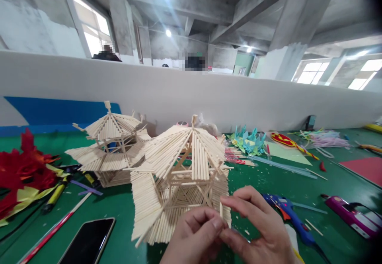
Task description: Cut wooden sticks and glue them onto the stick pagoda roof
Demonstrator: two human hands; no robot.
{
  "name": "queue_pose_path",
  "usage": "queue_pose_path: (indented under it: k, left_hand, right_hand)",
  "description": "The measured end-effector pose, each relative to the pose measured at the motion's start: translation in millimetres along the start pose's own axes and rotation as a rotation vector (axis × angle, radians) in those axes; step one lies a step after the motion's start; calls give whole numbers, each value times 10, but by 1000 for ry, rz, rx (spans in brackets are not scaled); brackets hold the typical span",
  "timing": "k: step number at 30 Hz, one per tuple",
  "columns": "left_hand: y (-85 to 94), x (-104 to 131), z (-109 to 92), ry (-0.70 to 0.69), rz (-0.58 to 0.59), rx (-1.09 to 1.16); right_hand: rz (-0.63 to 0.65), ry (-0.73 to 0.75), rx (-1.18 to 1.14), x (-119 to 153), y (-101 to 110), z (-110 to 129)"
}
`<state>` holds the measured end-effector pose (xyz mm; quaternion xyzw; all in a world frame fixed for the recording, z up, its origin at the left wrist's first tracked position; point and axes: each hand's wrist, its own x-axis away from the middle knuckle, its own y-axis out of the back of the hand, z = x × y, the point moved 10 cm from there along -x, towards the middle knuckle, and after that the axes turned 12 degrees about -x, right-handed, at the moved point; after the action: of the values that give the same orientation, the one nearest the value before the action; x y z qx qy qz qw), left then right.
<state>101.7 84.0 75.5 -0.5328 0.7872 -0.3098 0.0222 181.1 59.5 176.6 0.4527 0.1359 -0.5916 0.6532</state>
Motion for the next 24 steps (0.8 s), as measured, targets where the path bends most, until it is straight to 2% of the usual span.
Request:
queue_pose_path:
  k: [5, 10, 13, 18, 24]
  left_hand:
    - [61, -126, -184, -97, -61, 49]
    - [28, -245, -287, -156, -66, 84]
    - [30, -269, -298, -170, -89, 111]
    - [77, -275, -254, -137, -139, 136]
    - [64, -262, -243, -78, -164, 188]
  right_hand:
    - [-138, -1, 16, -149, 139, -64]
    - [-153, -52, 7, -231, 230, -227]
    - [-76, -60, 51, -306, 212, -258]
    - [127, -36, 84, -470, 80, -234]
    - [219, -62, 18, -640, 44, -284]
